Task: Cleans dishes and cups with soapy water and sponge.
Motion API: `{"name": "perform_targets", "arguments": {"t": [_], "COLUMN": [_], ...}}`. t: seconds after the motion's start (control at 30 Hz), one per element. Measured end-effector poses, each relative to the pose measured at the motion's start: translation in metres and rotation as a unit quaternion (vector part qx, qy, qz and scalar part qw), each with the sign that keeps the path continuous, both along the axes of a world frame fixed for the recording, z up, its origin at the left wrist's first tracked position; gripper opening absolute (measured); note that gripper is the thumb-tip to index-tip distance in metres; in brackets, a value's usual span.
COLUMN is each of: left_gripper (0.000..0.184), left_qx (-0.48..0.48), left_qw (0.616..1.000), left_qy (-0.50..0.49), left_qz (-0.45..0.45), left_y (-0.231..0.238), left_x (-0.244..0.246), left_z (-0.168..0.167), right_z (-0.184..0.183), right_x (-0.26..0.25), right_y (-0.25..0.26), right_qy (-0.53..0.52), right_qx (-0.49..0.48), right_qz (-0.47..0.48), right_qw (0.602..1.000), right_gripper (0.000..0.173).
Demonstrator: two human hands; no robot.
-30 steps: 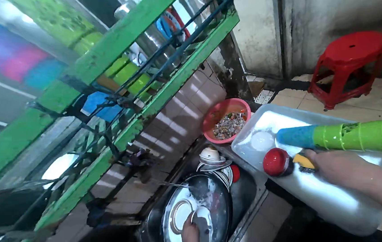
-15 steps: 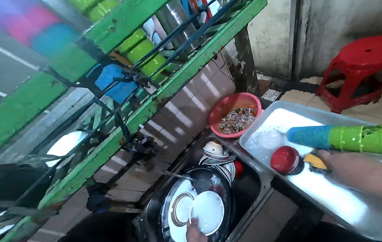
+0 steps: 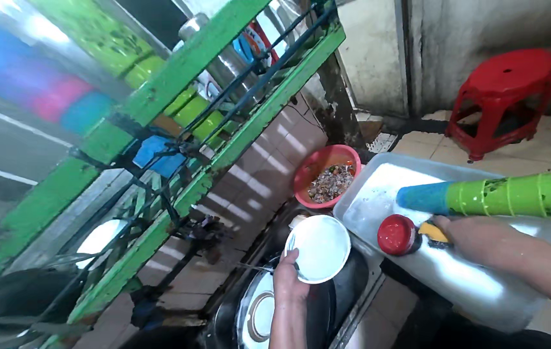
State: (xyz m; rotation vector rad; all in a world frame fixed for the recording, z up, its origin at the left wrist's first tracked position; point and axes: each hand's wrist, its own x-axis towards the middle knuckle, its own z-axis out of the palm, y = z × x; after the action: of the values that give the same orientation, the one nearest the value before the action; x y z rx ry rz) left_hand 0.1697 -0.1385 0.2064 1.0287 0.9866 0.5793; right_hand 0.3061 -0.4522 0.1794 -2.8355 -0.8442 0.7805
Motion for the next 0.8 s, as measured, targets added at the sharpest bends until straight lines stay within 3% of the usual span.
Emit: {"name": "perform_targets", "arguments": {"t": [0.23, 0.4, 0.5, 0.63, 0.73, 0.8], "left_gripper": [0.036, 0.040, 0.044, 0.043, 0.037, 0.036], "left_qx": [0.076, 0.222, 0.373, 0.502, 0.565, 0.524], "left_qw": [0.997, 0.969, 0.914, 0.848, 0.768, 0.705], "left_qy": [-0.004, 0.011, 0.040, 0.098, 0.235, 0.397], "left_qz": [-0.031, -0.110, -0.152, -0.140, -0.190, -0.266], "left_y": [-0.029, -0.053, -0.050, -0.024, 0.014, 0.035], "left_x": [0.042, 0.054, 0.048, 0.027, -0.005, -0.025], "left_z": [0.033, 0.046, 0.042, 0.034, 0.022, 0.015], "right_z": [0.003, 0.004, 0.002, 0.000, 0.003, 0.004], "right_x": [0.000, -0.001, 0.000, 0.000, 0.000, -0.001], "right_y": [-0.001, 0.001, 0.001, 0.000, 0.001, -0.001], "right_qy": [0.015, 0.011, 0.010, 0.011, 0.017, 0.018], "right_qx": [0.014, 0.016, 0.013, 0.016, 0.011, 0.011], "right_qz": [0.002, 0.003, 0.004, 0.002, 0.001, 0.002], "right_qw": [1.000, 1.000, 1.000, 1.000, 1.000, 1.000], "right_gripper": [0.047, 0.045, 0.044, 0.045, 0.046, 0.046]}}
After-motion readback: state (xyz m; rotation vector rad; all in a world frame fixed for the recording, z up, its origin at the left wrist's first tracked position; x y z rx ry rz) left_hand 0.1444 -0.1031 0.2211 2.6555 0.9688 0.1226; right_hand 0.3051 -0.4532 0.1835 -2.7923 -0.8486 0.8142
